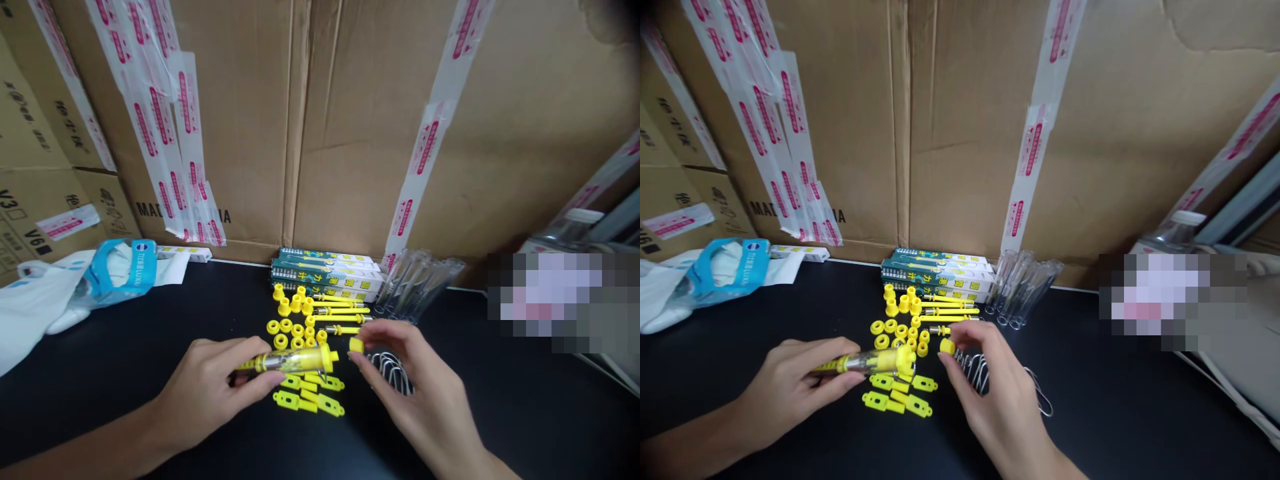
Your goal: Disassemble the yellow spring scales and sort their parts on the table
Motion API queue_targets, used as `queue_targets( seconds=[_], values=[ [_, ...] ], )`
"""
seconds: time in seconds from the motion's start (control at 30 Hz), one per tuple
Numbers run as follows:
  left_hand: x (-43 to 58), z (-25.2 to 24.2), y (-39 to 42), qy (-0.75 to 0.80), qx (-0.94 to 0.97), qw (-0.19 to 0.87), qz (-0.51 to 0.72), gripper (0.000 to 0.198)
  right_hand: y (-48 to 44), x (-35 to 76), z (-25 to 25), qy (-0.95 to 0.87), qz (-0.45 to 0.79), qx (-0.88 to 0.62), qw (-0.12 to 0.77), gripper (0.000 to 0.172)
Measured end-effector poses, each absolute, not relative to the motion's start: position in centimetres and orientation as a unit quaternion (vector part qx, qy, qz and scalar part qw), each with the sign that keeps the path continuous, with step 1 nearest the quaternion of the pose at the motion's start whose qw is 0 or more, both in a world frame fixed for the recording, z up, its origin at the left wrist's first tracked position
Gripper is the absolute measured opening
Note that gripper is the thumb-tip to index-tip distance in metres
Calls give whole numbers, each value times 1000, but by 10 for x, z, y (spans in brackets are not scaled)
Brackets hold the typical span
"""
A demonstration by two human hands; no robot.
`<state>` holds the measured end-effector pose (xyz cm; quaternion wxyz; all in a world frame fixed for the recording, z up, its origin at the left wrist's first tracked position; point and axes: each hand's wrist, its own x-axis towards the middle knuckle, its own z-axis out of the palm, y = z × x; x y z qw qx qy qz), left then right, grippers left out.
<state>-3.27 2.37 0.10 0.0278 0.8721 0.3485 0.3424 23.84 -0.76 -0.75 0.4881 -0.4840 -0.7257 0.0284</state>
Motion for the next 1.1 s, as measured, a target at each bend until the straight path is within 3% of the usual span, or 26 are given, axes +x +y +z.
queue_targets(
  seconds=[0.1, 0.23, 0.47, 0.67, 0.83, 1.0, 1.1],
  values=[
    [-32, 0, 24, 363, 861, 36, 353, 27, 0, 234, -12, -761, 6, -482, 435, 14],
    [-31, 0, 25, 364, 863, 26, 348, 29, 5, 230, -19, -789, 15, -471, 394, 22],
    [-30, 3, 25, 342, 876, 12, 339, 28, 0, 231, -17, -780, 61, -478, 399, 30],
    [-29, 4, 23, 325, 881, 17, 343, 24, -22, 227, 3, -807, 115, -415, 404, 55],
    [-28, 3, 20, 298, 892, -16, 340, 27, -22, 222, 5, -792, 148, -415, 422, 23],
    [-28, 3, 19, 296, 889, -22, 348, 27, -20, 222, 5, -817, 125, -398, 397, 50],
    [-27, 4, 16, 283, 896, -43, 340, 28, -22, 223, 1, -832, 131, -383, 379, 47]
  ],
)
